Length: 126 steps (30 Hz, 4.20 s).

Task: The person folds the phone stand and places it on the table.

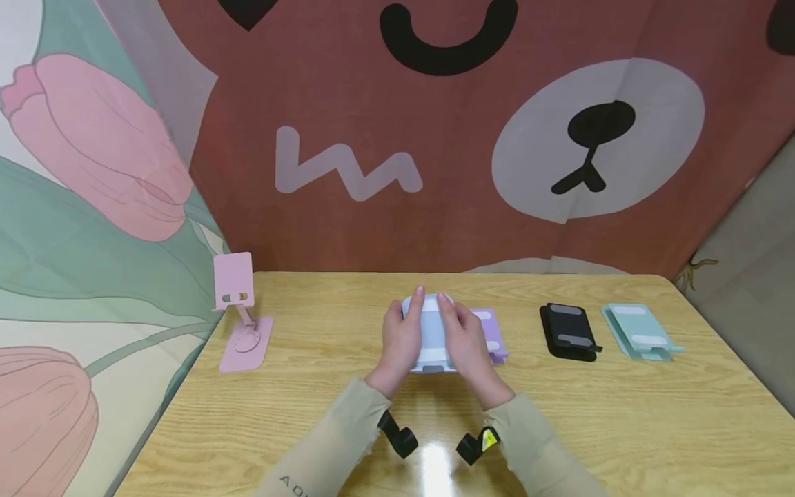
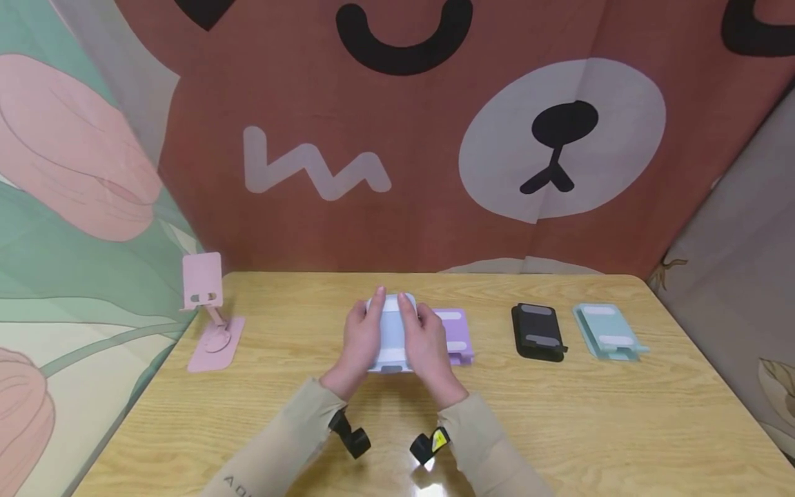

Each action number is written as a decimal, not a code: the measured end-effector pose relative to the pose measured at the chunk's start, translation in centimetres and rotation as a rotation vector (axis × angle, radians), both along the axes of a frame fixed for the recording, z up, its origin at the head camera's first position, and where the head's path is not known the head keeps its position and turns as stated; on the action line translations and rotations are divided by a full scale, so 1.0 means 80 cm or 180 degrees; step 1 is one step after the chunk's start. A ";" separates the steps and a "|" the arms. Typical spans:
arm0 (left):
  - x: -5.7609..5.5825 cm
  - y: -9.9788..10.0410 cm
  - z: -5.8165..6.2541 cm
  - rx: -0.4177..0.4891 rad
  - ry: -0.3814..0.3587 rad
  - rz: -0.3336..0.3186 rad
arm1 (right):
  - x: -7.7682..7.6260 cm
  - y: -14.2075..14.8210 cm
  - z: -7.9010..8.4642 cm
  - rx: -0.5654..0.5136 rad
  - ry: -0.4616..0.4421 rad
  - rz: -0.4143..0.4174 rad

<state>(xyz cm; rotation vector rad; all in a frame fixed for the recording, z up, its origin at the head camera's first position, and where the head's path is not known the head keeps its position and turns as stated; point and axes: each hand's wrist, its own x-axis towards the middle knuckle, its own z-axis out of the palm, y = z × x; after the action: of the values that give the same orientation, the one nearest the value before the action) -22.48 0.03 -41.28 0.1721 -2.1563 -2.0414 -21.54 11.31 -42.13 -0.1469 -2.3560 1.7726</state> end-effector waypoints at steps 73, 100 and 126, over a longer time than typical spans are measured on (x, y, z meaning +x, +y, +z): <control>0.001 -0.013 -0.013 0.0299 -0.0236 -0.0597 | -0.011 0.012 -0.002 -0.0373 -0.0228 -0.0290; -0.025 -0.058 -0.013 -0.0107 -0.0146 -0.0081 | -0.015 0.054 0.002 -0.0538 -0.0119 -0.0214; -0.048 -0.086 -0.044 -0.0802 -0.0942 -0.0312 | -0.012 0.065 0.001 -0.0561 -0.0220 -0.0227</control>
<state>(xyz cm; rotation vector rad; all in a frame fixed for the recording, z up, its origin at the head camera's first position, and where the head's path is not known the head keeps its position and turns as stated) -26.31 -6.86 -44.83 0.3617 -2.6251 -1.8682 -22.53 16.49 -42.07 -0.3179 -2.2066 1.9682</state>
